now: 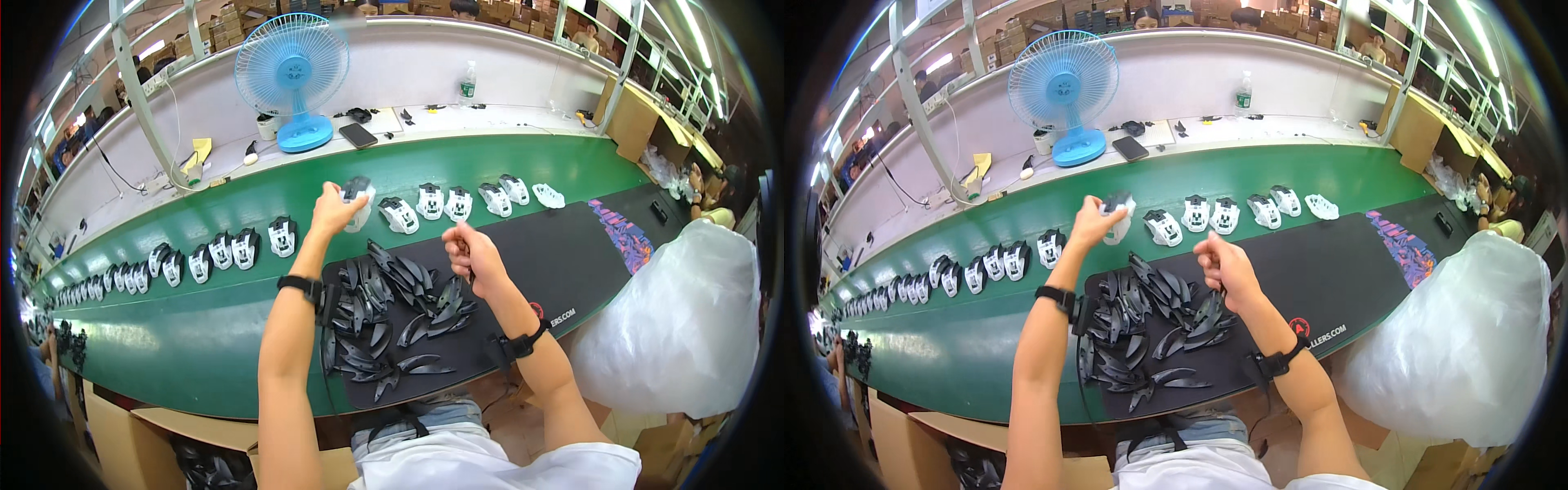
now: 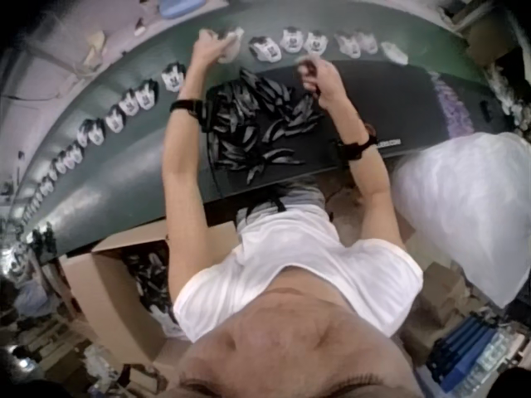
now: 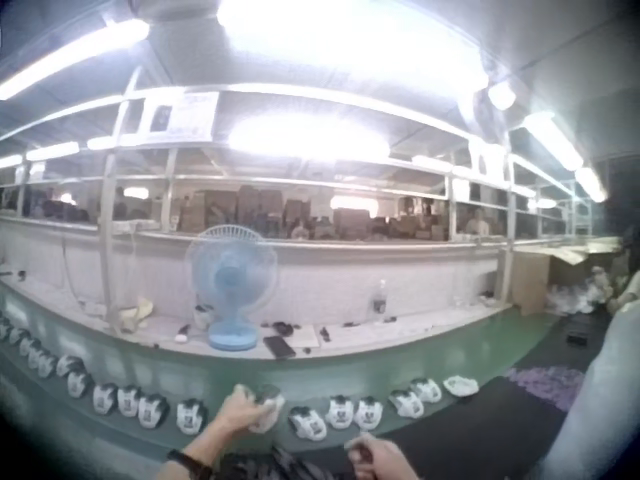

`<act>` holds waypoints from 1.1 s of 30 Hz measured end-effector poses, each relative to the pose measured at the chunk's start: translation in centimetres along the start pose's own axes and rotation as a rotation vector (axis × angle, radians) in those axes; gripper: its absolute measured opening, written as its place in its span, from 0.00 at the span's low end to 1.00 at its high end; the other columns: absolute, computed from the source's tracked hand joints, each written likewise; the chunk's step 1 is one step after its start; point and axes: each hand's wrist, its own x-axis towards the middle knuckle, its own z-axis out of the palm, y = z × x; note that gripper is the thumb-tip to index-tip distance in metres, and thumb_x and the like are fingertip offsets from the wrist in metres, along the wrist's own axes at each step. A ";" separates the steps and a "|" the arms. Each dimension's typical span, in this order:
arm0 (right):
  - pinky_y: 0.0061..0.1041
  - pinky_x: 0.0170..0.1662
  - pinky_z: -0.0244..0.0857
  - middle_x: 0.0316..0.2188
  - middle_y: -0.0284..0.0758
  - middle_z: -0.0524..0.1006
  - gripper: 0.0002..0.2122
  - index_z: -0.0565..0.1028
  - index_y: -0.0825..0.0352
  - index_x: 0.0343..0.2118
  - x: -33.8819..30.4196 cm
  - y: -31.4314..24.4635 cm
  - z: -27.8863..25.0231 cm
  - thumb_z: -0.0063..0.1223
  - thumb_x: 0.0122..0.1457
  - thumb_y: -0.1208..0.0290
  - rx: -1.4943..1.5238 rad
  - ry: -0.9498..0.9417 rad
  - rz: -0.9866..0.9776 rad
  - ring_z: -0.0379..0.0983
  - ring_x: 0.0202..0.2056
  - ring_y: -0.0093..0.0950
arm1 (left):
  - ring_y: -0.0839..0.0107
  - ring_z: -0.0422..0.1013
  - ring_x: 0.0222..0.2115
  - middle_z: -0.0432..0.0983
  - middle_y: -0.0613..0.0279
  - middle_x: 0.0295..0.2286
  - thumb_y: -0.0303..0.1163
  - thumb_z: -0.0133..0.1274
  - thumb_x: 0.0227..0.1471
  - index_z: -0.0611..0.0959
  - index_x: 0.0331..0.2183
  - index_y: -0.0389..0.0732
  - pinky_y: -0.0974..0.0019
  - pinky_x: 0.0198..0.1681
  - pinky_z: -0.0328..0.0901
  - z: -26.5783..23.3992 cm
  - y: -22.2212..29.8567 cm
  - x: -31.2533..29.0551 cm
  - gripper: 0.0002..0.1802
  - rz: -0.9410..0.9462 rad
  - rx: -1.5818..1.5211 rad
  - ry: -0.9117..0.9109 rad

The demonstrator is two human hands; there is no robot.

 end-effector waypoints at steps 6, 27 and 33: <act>0.14 0.17 0.47 0.19 0.25 0.61 0.20 0.71 0.70 0.37 2.1 -2.7 5.3 0.30 0.68 0.57 0.207 -0.064 -0.153 0.50 0.15 0.13 | 0.75 0.72 0.34 0.74 0.59 0.36 0.30 0.67 0.38 0.70 0.46 0.33 0.71 0.39 0.67 -3.0 8.0 -9.3 0.34 0.215 -0.918 -0.152; 0.18 0.34 0.67 0.26 0.32 0.76 0.22 0.76 0.71 0.36 6.2 0.6 10.2 0.30 0.67 0.59 -0.077 -0.151 -0.408 0.71 0.28 0.18 | 0.78 0.70 0.28 0.75 0.60 0.27 0.39 0.44 0.61 0.70 0.40 0.31 0.74 0.31 0.64 1.4 9.6 -12.0 0.17 0.174 -0.793 0.385; 0.21 0.33 0.69 0.26 0.34 0.75 0.24 0.73 0.70 0.44 5.8 -0.3 10.2 0.27 0.67 0.55 0.100 -0.342 -0.241 0.72 0.27 0.21 | 0.85 0.60 0.26 0.71 0.66 0.28 0.40 0.43 0.62 0.70 0.39 0.33 0.80 0.29 0.57 0.4 9.8 -12.5 0.17 0.164 -0.945 0.291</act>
